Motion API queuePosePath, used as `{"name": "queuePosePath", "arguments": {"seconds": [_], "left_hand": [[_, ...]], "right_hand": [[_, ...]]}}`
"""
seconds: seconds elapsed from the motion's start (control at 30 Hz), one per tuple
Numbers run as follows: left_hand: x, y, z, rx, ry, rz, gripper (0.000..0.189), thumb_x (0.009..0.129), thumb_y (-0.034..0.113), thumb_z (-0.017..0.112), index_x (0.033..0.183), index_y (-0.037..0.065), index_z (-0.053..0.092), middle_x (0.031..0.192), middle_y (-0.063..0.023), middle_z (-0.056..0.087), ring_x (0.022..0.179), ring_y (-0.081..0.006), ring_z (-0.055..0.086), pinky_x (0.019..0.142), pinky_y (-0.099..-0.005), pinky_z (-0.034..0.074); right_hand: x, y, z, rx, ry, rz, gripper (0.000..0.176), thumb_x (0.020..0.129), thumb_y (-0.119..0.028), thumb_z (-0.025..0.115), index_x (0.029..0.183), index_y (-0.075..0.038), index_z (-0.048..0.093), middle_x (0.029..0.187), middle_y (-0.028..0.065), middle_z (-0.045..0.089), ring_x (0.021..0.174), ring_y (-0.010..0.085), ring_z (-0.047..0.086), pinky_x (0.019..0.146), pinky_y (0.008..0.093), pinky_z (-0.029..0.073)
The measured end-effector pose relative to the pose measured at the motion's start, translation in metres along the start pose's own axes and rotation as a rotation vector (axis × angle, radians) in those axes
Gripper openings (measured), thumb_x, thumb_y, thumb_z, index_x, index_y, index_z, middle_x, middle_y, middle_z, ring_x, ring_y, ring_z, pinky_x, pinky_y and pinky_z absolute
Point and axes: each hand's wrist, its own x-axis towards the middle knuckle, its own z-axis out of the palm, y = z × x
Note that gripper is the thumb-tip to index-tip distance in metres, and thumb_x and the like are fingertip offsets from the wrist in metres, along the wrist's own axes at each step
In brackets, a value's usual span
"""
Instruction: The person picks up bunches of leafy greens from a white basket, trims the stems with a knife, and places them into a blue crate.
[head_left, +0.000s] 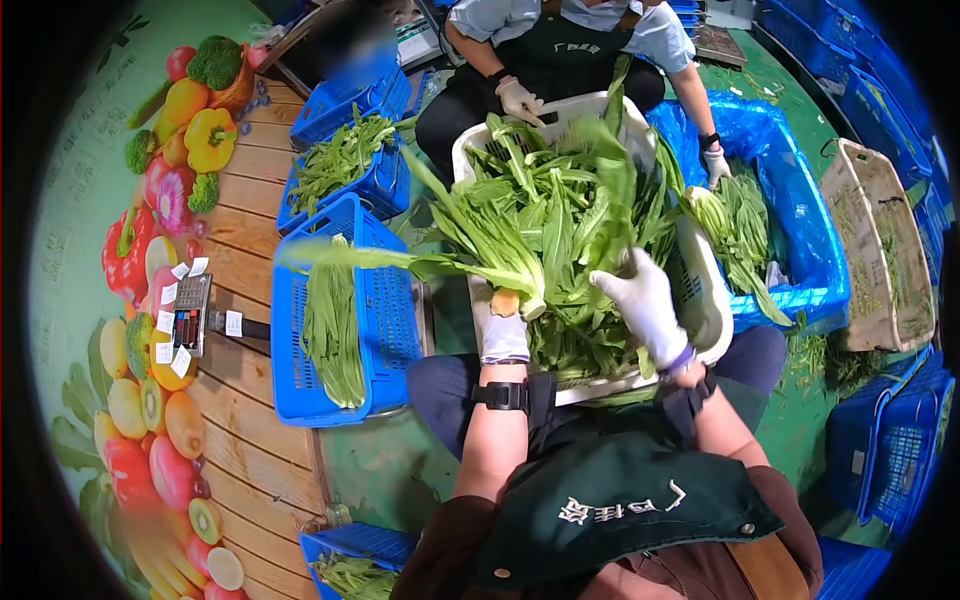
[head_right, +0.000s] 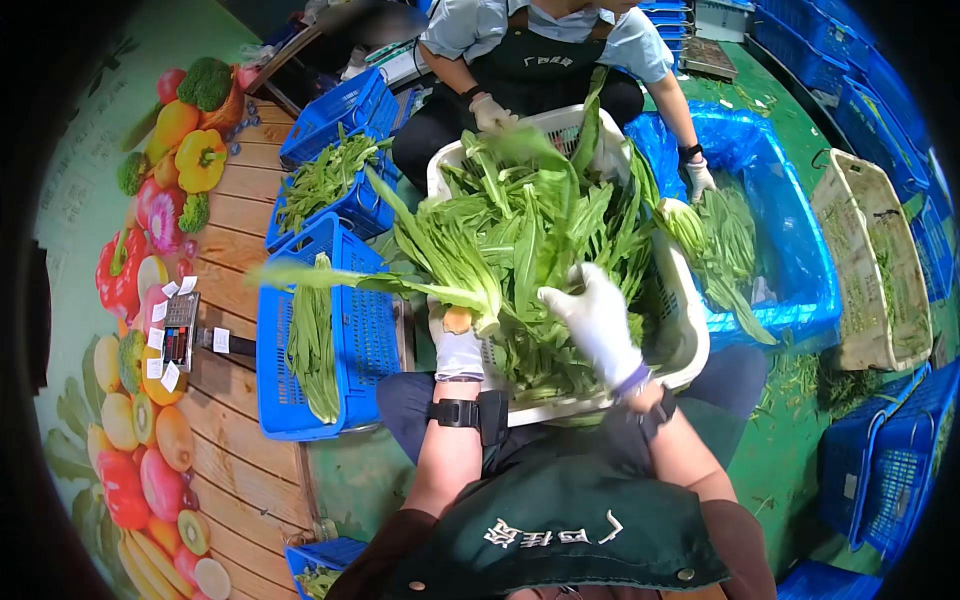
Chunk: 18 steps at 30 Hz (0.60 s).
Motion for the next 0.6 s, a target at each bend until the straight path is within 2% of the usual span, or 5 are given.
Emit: {"name": "queuePosePath", "arguments": {"seconds": [0.03,0.17,0.37,0.53,0.6], "left_hand": [[-0.002,0.0,0.004,0.002,0.0,0.0,0.041,0.096,0.03,0.045,0.122,0.0,0.053,0.115,-0.0128,0.06,0.105,-0.0286,0.059,0.092,-0.0426,0.048],[-0.02,-0.008,0.047,0.512,0.407,0.191,0.036,0.096,0.024,0.043,0.115,-0.003,0.056,0.107,-0.0128,0.063,0.089,-0.0246,0.064,0.078,-0.0334,0.053],[-0.032,-0.008,0.08,1.058,0.344,0.419,0.035,0.097,0.028,0.042,0.106,-0.002,0.057,0.094,-0.0101,0.062,0.082,-0.0206,0.062,0.073,-0.0318,0.051],[-0.008,0.005,0.059,0.321,0.482,0.194,0.048,0.097,0.04,0.039,0.121,0.001,0.054,0.116,-0.0102,0.061,0.103,-0.0272,0.06,0.092,-0.0397,0.047],[-0.012,0.01,0.061,0.206,0.36,0.147,0.048,0.096,0.042,0.04,0.123,0.004,0.054,0.12,-0.01,0.059,0.107,-0.0275,0.058,0.093,-0.0402,0.047]], "right_hand": [[0.012,0.028,0.006,-0.442,0.148,-0.237,0.056,0.07,-0.027,0.08,0.113,0.001,0.057,0.097,0.0172,0.061,0.086,0.0276,0.063,0.074,0.0351,0.051],[0.002,0.011,0.032,-0.089,-0.05,-0.401,0.071,0.068,-0.035,0.08,0.124,-0.001,0.053,0.109,0.0179,0.059,0.099,0.0323,0.06,0.084,0.0363,0.049],[-0.009,0.0,0.048,0.382,-0.214,0.027,0.032,0.078,-0.023,0.072,0.099,-0.001,0.063,0.085,0.006,0.064,0.075,0.0182,0.06,0.07,0.0291,0.048],[-0.028,-0.022,0.026,0.669,-0.1,0.225,0.02,0.082,-0.018,0.068,0.093,-0.001,0.064,0.07,-0.0014,0.059,0.057,0.0037,0.049,0.051,0.0223,0.04],[-0.003,0.013,0.031,0.249,0.045,0.048,0.04,0.078,-0.027,0.075,0.101,0.002,0.062,0.083,0.0117,0.065,0.071,0.0217,0.061,0.064,0.0314,0.048]]}}
